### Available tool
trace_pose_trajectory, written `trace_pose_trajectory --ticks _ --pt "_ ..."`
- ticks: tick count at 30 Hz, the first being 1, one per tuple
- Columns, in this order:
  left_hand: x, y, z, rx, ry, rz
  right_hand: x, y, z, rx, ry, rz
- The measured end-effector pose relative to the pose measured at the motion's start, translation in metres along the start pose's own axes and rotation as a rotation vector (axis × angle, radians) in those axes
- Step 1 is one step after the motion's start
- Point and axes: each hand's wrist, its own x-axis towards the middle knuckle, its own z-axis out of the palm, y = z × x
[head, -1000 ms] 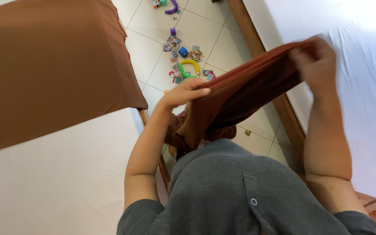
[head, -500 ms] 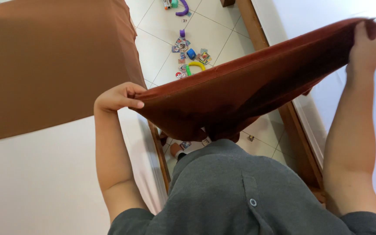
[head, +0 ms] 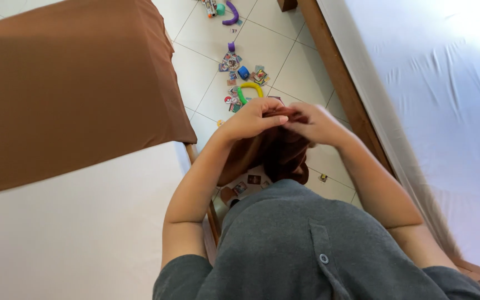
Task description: The person sweeps the white bed sheet with a small whisk broom, smooths the sheet by hand, and tucks its edges under the mattress. They then pick up a brown blanket, fold it, and lay it on the bed.
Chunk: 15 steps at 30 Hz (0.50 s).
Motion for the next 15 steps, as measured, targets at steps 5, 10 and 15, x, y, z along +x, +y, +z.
trace_pose_trajectory --ticks 5,10,15 --pt "-0.037 -0.022 -0.035 0.111 -0.058 -0.098 -0.037 0.048 -0.048 -0.013 0.311 0.074" --pt "-0.062 0.002 -0.047 -0.269 -0.019 -0.209 -0.06 0.049 -0.081 0.199 0.582 0.149" --pt "-0.08 -0.019 -0.086 -0.281 -0.252 -0.317 -0.059 0.09 -0.124 0.16 0.807 0.039"
